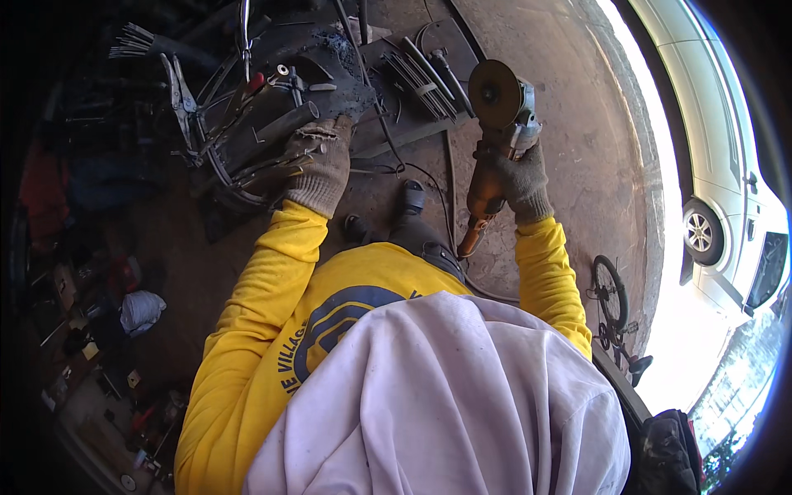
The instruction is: The person bends a metal rod against a jig and uses a handheld angle grinder to cut or smooth a section of the metal assembly.
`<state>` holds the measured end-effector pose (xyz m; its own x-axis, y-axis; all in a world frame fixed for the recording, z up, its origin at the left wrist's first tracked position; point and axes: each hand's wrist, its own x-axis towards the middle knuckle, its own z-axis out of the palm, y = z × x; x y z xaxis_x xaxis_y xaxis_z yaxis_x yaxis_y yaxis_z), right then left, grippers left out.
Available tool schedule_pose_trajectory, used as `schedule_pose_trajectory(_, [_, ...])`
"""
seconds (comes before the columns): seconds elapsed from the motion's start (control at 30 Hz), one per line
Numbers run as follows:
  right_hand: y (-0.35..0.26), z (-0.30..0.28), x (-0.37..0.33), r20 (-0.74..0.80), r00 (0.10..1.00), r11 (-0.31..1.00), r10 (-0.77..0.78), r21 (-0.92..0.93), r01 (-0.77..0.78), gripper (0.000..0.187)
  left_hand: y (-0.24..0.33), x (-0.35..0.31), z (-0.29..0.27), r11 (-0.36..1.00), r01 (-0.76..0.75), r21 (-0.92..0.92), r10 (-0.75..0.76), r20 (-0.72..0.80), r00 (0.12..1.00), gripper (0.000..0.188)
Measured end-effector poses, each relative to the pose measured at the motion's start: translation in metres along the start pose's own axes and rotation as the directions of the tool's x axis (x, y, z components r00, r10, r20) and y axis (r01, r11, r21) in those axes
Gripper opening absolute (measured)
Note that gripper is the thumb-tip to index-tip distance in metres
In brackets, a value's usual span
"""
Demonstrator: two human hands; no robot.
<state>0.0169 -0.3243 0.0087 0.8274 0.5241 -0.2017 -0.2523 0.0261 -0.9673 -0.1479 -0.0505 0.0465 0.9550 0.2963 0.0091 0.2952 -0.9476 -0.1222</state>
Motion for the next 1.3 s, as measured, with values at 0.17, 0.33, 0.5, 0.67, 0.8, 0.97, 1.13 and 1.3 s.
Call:
schedule_pose_trajectory(0.17, [0.019, -0.008, 0.02, 0.046, 0.989, 0.987, 0.139, -0.087, -0.135, 0.053, -0.003, -0.001, -0.002, 0.999, -0.048, 0.018, 0.049, -0.052, 0.997, 0.036])
schedule_pose_trajectory(0.33, [0.024, -0.015, 0.04, 0.072, 0.977, 0.977, 0.201, -0.083, -0.195, 0.055, 0.004, 0.001, -0.004, 0.999, -0.024, -0.044, 0.02, -0.084, 0.996, 0.034])
schedule_pose_trajectory(0.5, [0.036, -0.024, 0.061, 0.088, 0.987, 0.976, 0.135, -0.186, -0.117, 0.06, 0.006, 0.009, -0.004, 0.975, -0.067, -0.211, 0.017, -0.228, 0.973, 0.036])
schedule_pose_trajectory(0.67, [0.033, -0.014, 0.069, 0.142, 0.987, 0.961, 0.078, -0.274, -0.037, 0.055, 0.004, 0.014, 0.0, 0.984, -0.008, -0.18, -0.035, -0.236, 0.971, 0.035])
schedule_pose_trajectory(0.8, [0.043, -0.016, 0.073, 0.189, 0.973, 0.961, 0.131, -0.266, -0.078, 0.068, 0.003, 0.027, 0.001, 0.999, 0.04, -0.02, -0.042, -0.149, 0.988, 0.037])
schedule_pose_trajectory(0.97, [0.038, 0.003, 0.072, 0.207, 0.965, 0.961, 0.162, -0.254, -0.107, 0.073, 0.007, 0.035, -0.001, 0.996, 0.086, -0.005, -0.086, -0.014, 0.996, 0.031])
schedule_pose_trajectory(1.13, [0.025, 0.023, 0.072, 0.234, 0.961, 0.893, 0.145, -0.449, -0.025, 0.069, 0.004, 0.03, 0.004, 0.998, 0.057, -0.019, -0.057, -0.042, 0.997, 0.032])
schedule_pose_trajectory(1.3, [0.026, 0.031, 0.073, 0.272, 0.947, 0.91, 0.171, -0.413, -0.045, 0.076, 0.002, 0.029, 0.001, 0.987, 0.102, -0.124, -0.1, 0.021, 0.995, 0.045])
